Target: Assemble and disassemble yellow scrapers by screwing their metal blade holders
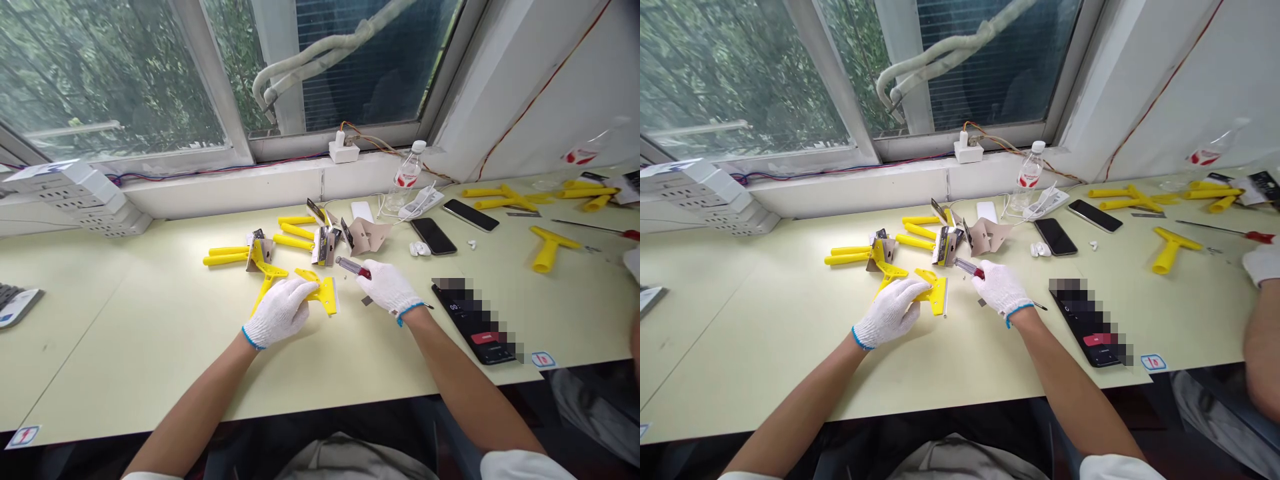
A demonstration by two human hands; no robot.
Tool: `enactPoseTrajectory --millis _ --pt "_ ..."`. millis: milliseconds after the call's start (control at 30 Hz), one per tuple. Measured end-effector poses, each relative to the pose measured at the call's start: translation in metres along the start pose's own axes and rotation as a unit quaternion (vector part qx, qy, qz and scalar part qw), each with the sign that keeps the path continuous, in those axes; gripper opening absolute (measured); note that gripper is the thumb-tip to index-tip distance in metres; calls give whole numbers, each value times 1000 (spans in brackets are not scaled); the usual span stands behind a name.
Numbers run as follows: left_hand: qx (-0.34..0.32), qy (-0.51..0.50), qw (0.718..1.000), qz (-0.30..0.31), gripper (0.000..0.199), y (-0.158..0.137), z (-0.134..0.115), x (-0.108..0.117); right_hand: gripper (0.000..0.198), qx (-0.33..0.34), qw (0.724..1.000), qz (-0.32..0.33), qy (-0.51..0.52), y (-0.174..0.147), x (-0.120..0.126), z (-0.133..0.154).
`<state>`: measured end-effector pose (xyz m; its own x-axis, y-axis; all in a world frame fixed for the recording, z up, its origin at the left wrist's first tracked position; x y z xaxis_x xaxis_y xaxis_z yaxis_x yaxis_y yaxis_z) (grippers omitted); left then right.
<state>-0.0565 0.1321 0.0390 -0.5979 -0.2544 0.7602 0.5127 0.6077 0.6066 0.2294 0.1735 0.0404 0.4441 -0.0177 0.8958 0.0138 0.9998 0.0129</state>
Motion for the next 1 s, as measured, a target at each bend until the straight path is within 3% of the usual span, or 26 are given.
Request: enactPoseTrajectory --millis 267,433,567,833,900,1000 --pt "57 33 982 -177 44 -1 20 14 59 0 996 40 -77 -26 -21 35" --pt "61 34 976 -204 44 -4 28 18 58 33 993 63 -96 -40 -37 52" --pt "45 11 983 -177 45 -2 20 16 54 3 993 59 -105 -25 -30 37" --pt "0 -32 997 -66 51 -2 -7 1 55 -80 990 9 -113 7 -4 -10" --pt "-25 -13 999 -21 53 -3 -12 -6 51 -81 993 -33 -79 6 2 -11" --pt "-42 40 996 70 53 -4 -18 -14 43 -48 985 -152 70 0 15 -6"
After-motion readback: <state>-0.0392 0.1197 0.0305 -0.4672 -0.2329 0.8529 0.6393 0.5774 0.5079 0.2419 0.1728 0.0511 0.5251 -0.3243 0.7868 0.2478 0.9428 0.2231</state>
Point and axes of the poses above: each hand's wrist, its own y-axis towards the middle knuckle, its own x-axis out of the back of the hand, z = x × y, the point moved 2 cm from there along y, towards the middle knuckle, and after that the axes turned 9 degrees about -z, right-handed, at the moved point
